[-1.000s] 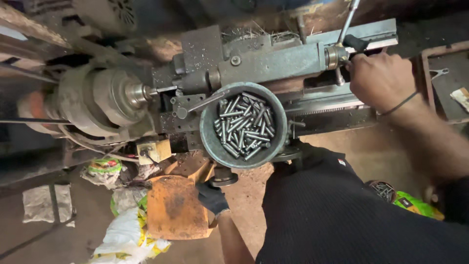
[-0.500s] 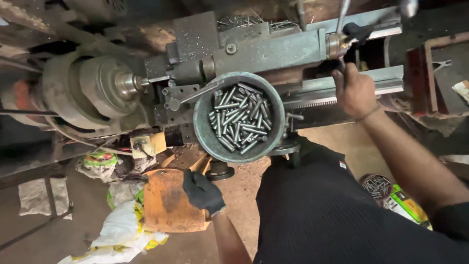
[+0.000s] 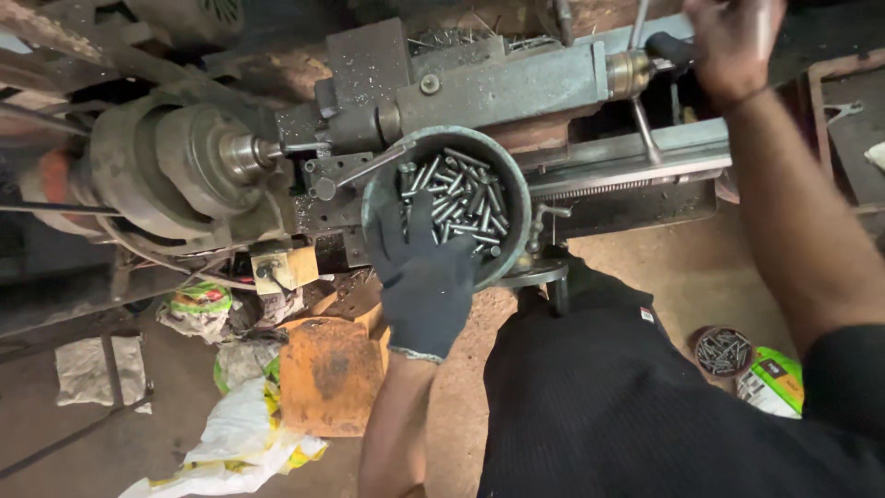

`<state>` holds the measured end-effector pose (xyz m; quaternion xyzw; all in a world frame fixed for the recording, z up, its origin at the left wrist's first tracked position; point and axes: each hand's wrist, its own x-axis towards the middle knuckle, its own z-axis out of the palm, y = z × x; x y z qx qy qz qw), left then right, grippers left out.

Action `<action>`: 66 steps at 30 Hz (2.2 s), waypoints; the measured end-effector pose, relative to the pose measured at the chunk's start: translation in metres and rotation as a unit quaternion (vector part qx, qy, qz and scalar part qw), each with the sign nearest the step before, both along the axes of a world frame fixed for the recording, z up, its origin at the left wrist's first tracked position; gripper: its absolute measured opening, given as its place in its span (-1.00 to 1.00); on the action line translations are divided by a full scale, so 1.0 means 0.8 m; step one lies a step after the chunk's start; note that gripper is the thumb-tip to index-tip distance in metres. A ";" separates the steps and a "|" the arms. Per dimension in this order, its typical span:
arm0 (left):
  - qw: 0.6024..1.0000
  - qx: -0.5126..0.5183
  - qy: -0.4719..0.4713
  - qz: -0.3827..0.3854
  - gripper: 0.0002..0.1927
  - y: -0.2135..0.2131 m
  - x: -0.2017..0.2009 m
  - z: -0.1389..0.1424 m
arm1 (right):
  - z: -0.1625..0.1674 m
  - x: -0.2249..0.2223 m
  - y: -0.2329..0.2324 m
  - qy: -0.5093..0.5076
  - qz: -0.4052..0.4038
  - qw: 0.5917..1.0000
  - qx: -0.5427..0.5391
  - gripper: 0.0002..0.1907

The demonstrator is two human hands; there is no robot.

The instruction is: The person operates a metal lathe, turning the handwheels to advance the tool and workpiece, and pulls finished machined pins off the part, dropping them into a metal bowl already filled with similar pins. The person repeats this cycle while the lathe runs.

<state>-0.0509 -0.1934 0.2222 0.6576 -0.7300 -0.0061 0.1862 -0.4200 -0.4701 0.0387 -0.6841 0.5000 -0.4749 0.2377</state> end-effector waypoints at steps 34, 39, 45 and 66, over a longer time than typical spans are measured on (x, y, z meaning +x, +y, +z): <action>0.960 -0.052 0.251 0.117 -0.88 -0.125 0.217 -0.013 | 0.036 0.054 0.055 0.176 0.122 0.961 -0.174 -0.65; 0.989 0.073 -0.126 -0.026 -0.81 -0.156 0.248 -0.045 | 0.039 0.056 0.059 0.182 0.111 0.963 -0.164 -0.64; 0.962 0.188 -0.195 -0.046 -0.72 -0.159 0.264 -0.065 | 0.040 0.057 0.060 0.160 0.115 0.970 -0.140 -0.60; 0.948 0.255 -0.190 0.020 -0.69 -0.164 0.237 -0.034 | 0.039 -0.066 0.106 -0.228 0.049 0.913 0.334 -0.18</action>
